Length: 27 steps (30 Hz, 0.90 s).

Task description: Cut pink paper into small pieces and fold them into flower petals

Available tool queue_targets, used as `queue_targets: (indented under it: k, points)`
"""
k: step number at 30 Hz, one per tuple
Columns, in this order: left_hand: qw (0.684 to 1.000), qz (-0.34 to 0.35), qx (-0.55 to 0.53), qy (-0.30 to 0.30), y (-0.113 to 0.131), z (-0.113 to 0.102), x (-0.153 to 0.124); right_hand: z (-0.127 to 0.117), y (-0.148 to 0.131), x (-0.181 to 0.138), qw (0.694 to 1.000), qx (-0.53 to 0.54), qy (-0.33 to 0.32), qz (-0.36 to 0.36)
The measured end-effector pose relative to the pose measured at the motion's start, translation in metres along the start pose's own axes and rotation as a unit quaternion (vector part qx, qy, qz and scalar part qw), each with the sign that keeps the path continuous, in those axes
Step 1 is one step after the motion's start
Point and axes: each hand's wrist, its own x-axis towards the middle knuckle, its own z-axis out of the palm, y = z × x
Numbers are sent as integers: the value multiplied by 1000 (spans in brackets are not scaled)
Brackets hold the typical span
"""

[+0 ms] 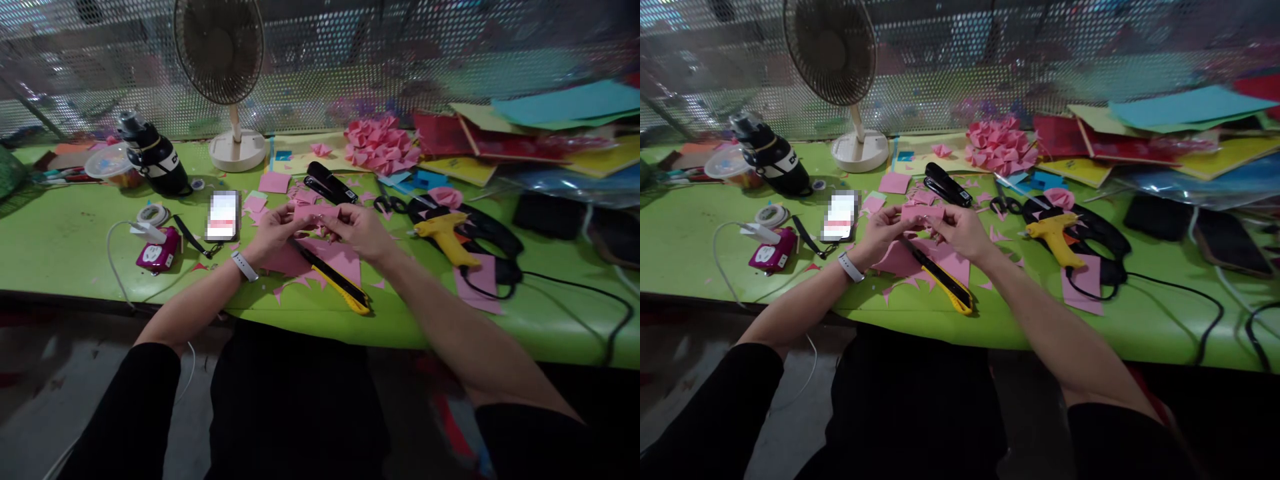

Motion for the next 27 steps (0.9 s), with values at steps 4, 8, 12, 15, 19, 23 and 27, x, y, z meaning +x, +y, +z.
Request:
queue_targets:
  k: [4,8,12,15,19,23,27]
  points:
    - [998,-48,21,-34,12,-2,-2,-4,-4,0,1000,-9,-10,10]
    - [997,-57,53,-22,19,0,-2,-5,-7,0,1000,-21,-18,3]
    - [994,-70,78,-24,21,0,-1,-4,-7,0,1000,-19,-21,-5]
    - [995,-66,75,-24,20,-2,0,-4,-9,-1,1000,-6,-16,5]
    - [996,-50,67,-27,17,-4,1,-3,-11,-4,999,-4,-31,19]
    - [996,-52,62,-28,16,-3,2,-3,-12,-5,999,3,-43,26]
    - [996,-62,65,-14,20,-4,2,-10,-13,-2,997,14,-65,43]
